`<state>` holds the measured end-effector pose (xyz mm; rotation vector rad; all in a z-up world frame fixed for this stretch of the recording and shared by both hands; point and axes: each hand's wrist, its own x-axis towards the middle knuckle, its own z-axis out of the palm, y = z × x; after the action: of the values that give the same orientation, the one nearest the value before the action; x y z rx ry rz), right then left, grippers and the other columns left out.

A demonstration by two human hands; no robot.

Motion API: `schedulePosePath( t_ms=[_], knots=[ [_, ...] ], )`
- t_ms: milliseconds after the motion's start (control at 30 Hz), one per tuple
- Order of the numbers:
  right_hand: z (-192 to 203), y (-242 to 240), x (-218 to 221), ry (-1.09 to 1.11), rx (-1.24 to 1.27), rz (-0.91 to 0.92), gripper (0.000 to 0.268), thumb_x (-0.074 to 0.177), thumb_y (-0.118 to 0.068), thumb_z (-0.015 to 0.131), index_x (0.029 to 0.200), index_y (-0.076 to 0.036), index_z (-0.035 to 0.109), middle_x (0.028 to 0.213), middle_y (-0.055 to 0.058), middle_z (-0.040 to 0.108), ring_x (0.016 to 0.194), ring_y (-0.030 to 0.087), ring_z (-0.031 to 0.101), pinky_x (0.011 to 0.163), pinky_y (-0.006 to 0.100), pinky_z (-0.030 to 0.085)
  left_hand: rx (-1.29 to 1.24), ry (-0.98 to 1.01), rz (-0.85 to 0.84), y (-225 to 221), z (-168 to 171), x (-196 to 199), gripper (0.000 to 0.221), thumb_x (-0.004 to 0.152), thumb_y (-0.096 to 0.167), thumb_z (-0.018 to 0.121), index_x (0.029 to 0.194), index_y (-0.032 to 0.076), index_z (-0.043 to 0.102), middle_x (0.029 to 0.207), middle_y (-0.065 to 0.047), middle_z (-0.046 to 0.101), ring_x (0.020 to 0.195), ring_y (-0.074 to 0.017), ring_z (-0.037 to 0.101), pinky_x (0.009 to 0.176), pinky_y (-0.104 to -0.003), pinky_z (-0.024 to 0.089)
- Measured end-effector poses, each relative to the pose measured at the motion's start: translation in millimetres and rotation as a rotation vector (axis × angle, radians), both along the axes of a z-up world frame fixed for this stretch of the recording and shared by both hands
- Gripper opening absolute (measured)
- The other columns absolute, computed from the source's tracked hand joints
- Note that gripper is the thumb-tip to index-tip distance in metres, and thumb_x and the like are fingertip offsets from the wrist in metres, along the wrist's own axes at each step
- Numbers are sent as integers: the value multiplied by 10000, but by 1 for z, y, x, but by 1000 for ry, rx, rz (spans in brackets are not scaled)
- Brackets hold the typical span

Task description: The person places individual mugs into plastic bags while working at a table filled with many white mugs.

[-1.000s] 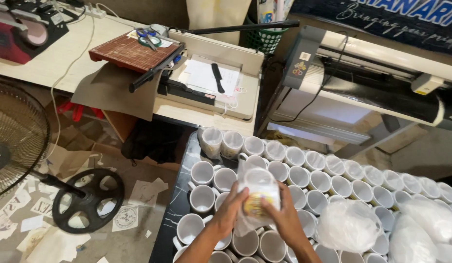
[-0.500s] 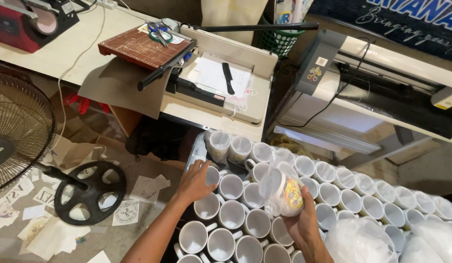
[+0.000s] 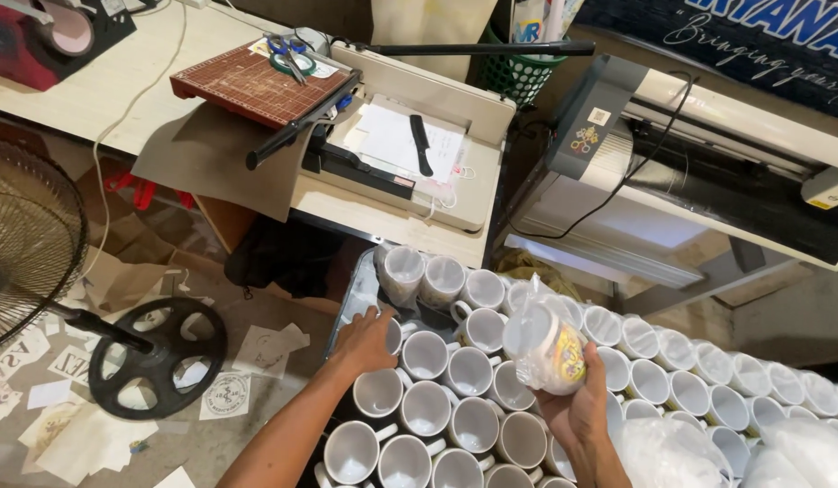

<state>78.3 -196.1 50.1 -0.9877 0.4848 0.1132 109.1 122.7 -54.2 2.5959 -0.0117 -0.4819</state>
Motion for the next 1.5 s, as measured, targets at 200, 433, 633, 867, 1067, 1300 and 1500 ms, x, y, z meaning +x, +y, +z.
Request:
schedulePosePath(
  t_ms=[200,433,633,867,1067,1300,1500],
  knots=[
    [-2,3,6,3,3,13,593,996,-532,416,1444,-152,498,1383,65,604,1235,271,592,999,517,482,-55,-8,79,5,16,-7,876,679,222,828,1475,208,462,1385,-118,522,1295,-374,512,1013,-508,509],
    [-12,8,26,-5,35,37,557,1004,-509,467,1415,-137,521,1351,65,636,1210,244,623,1025,479,489,-47,-26,80,18,-5,1,932,673,257,851,1501,210,427,1408,-108,505,1300,-360,512,1053,-501,488],
    [-11,18,55,-69,52,116,524,993,-487,521,1374,-130,555,1290,49,675,1159,215,660,1029,456,504,-13,45,62,21,-7,4,941,677,255,851,1518,265,430,1449,-77,479,1372,-344,453,1067,-517,474],
    [-6,62,94,-286,-105,366,582,954,-375,650,1431,-85,488,1289,149,637,1131,259,669,976,458,554,-47,67,48,22,2,-2,941,686,340,882,1513,296,433,1491,-70,441,1407,-351,413,1080,-526,467],
    [-6,133,120,-508,-875,604,855,786,-392,813,1470,-93,396,1325,187,574,1167,333,671,933,479,589,-31,92,42,20,2,-5,922,712,357,855,1523,306,420,1513,-81,409,1418,-346,396,1094,-533,450],
    [-21,185,126,-764,-1377,904,878,741,-489,824,1468,-148,469,1372,169,506,1140,359,646,919,476,580,-55,35,67,20,-10,-11,893,756,423,826,1526,238,412,1537,-122,393,1412,-353,402,1109,-507,430],
    [-39,194,127,-751,-1462,938,879,714,-542,788,1449,-153,503,1349,166,520,1109,349,656,871,473,579,-136,-12,144,21,-7,-21,999,727,442,841,1535,111,356,1502,-77,478,1393,-297,452,1102,-488,438]
  ],
)
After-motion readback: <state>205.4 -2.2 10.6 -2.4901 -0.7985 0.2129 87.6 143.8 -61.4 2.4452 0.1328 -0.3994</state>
